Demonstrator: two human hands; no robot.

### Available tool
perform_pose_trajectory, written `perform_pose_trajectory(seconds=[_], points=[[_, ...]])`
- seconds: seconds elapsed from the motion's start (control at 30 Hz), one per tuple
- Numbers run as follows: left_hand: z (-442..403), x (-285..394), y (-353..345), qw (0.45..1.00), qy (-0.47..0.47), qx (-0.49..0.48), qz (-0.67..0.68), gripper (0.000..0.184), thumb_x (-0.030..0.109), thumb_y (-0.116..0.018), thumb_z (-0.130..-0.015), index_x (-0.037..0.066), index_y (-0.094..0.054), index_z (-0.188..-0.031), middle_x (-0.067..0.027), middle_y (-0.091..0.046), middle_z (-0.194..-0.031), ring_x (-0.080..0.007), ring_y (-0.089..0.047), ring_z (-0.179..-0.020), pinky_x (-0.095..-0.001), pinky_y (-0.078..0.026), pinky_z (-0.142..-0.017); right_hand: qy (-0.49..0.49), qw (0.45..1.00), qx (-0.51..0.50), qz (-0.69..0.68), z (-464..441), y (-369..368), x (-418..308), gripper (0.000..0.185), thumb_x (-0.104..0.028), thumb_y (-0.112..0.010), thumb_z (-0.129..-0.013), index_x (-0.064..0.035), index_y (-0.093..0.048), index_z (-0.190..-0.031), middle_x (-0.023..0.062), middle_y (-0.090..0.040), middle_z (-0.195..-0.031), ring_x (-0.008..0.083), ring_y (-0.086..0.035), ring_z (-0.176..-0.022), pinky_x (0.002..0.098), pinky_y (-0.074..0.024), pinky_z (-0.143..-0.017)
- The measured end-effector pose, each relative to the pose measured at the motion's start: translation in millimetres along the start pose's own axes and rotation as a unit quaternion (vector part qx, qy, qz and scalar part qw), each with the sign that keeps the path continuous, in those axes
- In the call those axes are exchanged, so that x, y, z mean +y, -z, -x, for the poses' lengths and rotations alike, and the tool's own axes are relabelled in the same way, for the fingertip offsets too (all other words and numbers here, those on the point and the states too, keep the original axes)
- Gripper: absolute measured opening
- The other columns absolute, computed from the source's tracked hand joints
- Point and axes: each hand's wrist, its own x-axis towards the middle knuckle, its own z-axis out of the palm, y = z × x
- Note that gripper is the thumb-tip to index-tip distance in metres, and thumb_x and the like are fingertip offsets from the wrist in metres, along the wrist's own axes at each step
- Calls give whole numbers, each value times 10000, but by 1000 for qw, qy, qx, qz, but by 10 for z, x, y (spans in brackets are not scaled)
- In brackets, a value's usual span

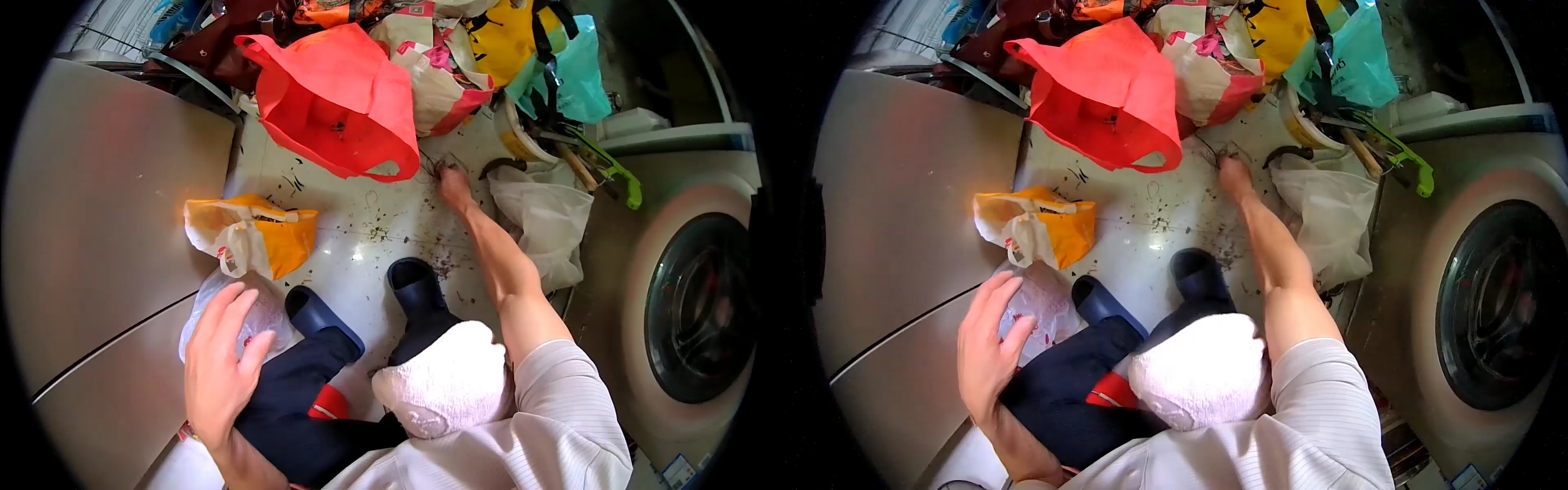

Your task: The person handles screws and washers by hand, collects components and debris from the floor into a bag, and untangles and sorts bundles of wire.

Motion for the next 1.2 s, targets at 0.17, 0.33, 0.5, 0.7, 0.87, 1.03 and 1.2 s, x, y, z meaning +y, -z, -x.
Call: perform_pose_trajectory(seconds=[0.17,0.33,0.5,0.7,0.87,1.03,1.2], points=[[49,117,14,999,-36,4,8,426,117,-750,-802,15,-637,-1200,-175,-637,-1251,-396,-627,-1091,-422,-513,-918,-59,968,-22,-241,604,494,-330,151,-59,-632,-904,29,-670,-1021,157,-705,-856,309,-678,-796,428,-533,-723],[-28,135,-81,994,-112,-14,10,417,158,-712,-838,17,-627,-1222,-179,-648,-1223,-388,-634,-1071,-410,-516,-901,-101,843,-95,-519,894,1169,-537,131,-65,-627,-951,52,-666,-996,65,-671,-822,140,-628,-687,300,-501,-620],[-46,109,-175,993,-119,-26,2,429,192,-694,-855,1,-625,-1232,-180,-666,-1168,-375,-637,-1005,-420,-508,-892,-102,801,-108,-580,1105,1660,-611,125,-67,-621,-961,45,-656,-1007,64,-679,-839,139,-633,-680,291,-514,-616],[11,55,-204,986,-167,-9,15,399,190,-709,-861,-2,-643,-1204,-201,-665,-1154,-395,-632,-1064,-437,-508,-926,-101,815,-102,-561,1170,1809,-569,130,-73,-593,-978,41,-652,-1000,75,-682,-840,154,-638,-667,296,-514,-601],[66,52,-206,990,-141,7,9,356,185,-715,-841,5,-656,-1142,-200,-666,-1051,-397,-637,-997,-456,-517,-876,-109,849,-124,-502,1204,1937,-692,132,-117,-632,-960,8,-671,-964,59,-681,-793,141,-626,-664,302,-508,-607],[22,121,-348,986,-158,-43,-21,388,223,-692,-873,4,-630,-1187,-196,-652,-1114,-381,-623,-1060,-449,-502,-936,-53,890,-179,-417,1173,2303,-1146,131,-125,-667,-925,5,-685,-931,47,-682,-763,121,-622,-653,299,-501,-584],[-71,450,-474,982,-186,15,32,427,174,-716,-856,29,-600,-1241,-175,-599,-1205,-377,-595,-1128,-458,-492,-970,11,903,-199,-382,1169,2739,-1744,126,-131,-686,-909,-9,-697,-939,25,-680,-767,94,-613,-650,269,-494,-587]])
